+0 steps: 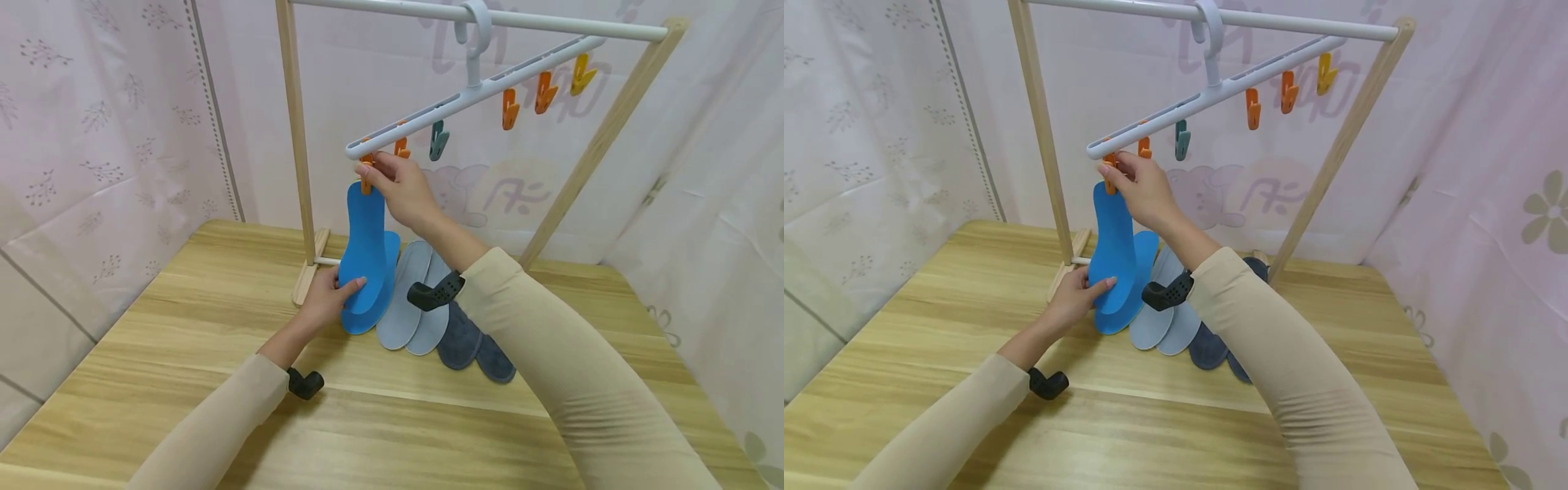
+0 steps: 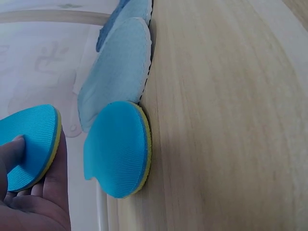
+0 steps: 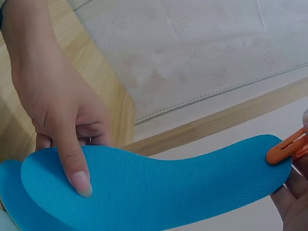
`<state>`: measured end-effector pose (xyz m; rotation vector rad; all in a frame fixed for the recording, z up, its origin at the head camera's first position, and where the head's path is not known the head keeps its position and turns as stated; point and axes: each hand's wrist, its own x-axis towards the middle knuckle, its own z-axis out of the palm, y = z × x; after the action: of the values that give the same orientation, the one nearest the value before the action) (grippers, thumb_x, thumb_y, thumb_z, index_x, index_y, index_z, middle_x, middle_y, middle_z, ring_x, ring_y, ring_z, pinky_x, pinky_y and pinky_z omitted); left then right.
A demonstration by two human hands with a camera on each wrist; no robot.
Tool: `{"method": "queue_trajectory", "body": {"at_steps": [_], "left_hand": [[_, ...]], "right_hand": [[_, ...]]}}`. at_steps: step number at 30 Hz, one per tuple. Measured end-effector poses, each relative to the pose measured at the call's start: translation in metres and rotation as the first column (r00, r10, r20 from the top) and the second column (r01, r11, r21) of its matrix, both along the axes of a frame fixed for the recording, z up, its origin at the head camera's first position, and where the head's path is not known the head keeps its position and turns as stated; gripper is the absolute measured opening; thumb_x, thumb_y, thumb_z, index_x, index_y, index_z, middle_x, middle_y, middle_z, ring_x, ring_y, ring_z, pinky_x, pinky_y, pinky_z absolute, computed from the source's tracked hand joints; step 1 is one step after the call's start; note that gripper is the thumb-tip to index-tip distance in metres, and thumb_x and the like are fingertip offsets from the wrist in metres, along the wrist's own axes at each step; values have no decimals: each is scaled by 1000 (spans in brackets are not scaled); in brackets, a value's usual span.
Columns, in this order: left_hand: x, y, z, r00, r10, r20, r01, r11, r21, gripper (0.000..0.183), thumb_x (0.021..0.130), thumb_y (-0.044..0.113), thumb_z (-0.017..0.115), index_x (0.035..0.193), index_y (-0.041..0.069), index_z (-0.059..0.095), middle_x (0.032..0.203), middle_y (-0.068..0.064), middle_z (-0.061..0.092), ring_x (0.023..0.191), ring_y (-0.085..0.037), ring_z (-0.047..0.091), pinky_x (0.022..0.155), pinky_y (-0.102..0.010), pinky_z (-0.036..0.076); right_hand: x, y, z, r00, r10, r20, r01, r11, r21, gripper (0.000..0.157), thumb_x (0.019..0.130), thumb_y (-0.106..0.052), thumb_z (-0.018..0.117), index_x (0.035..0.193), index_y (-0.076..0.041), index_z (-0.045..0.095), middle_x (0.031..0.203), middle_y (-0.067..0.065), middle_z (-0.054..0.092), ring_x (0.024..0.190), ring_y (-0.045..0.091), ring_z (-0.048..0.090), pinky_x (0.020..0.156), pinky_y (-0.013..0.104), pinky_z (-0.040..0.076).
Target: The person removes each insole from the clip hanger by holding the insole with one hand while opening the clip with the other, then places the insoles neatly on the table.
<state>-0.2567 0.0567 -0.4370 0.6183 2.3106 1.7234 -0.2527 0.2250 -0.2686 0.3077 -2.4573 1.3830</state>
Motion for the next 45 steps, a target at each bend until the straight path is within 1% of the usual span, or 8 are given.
{"method": "queue_trajectory", "body": {"at_steps": [7, 15, 21, 28, 32, 36, 42, 45], "left_hand": [[1, 0, 0, 1000, -7, -14, 7, 1000, -20, 39, 104, 24, 59, 134, -1, 60, 122, -21, 71, 111, -31, 71, 95, -46, 59], [5, -3, 4, 999, -32, -8, 31, 999, -20, 40, 104, 23, 60, 135, -1, 59, 121, -21, 71, 109, -31, 71, 93, -44, 59], [7, -10, 4, 999, -29, -28, 29, 999, -32, 41, 103, 23, 61, 135, -2, 58, 123, -22, 70, 109, -32, 70, 94, -45, 59], [7, -22, -5, 996, -28, -86, 18, 993, -119, 43, 102, 21, 62, 134, -8, 56, 126, -26, 67, 112, -36, 68, 96, -50, 58], [6, -28, -8, 996, -29, -89, 16, 990, -143, 43, 102, 21, 62, 135, -7, 56, 127, -26, 66, 112, -36, 68, 95, -50, 58], [1, -36, -9, 997, -25, -77, 10, 983, -182, 43, 103, 23, 61, 136, -5, 56, 128, -24, 66, 112, -34, 67, 95, -49, 58], [-14, -49, -13, 998, -6, -69, -15, 956, -293, 45, 105, 24, 57, 137, -7, 52, 131, -25, 63, 115, -35, 65, 98, -51, 56], [-22, -54, -15, 997, -11, -74, -13, 946, -325, 45, 106, 22, 55, 139, -8, 50, 131, -27, 62, 116, -37, 64, 99, -52, 55]], "right_hand": [[-1, 0, 1, 999, -45, -3, 45, 998, -41, 42, 101, -33, 61, 140, -15, 63, 133, 6, 70, 126, 18, 63, 109, 37, 50], [-3, 1, 3, 993, -117, -2, 115, 983, -144, 41, 99, -32, 64, 135, -14, 66, 125, 7, 74, 120, 17, 67, 105, 31, 53], [-4, 2, 4, 995, -104, 5, 103, 980, -173, 42, 99, -32, 63, 137, -13, 65, 124, 8, 73, 115, 17, 69, 102, 30, 55], [-3, -1, 7, 997, -73, 15, 74, 963, -257, 44, 99, -28, 63, 140, -12, 62, 127, 12, 71, 114, 19, 70, 100, 31, 57], [-2, -2, 8, 997, -75, 22, 78, 962, -263, 45, 98, -29, 64, 140, -13, 62, 128, 10, 71, 114, 18, 70, 99, 30, 57], [0, -4, 10, 998, -64, 23, 68, 961, -267, 45, 99, -29, 63, 141, -13, 61, 128, 8, 71, 114, 18, 70, 99, 30, 57], [2, -10, 12, 999, -38, 22, 42, 953, -300, 45, 99, -28, 63, 141, -11, 61, 128, 9, 70, 114, 20, 70, 101, 33, 56], [3, -14, 13, 1000, -26, 14, 29, 953, -302, 44, 100, -27, 62, 140, -10, 61, 127, 11, 71, 113, 20, 71, 100, 33, 56]]}}
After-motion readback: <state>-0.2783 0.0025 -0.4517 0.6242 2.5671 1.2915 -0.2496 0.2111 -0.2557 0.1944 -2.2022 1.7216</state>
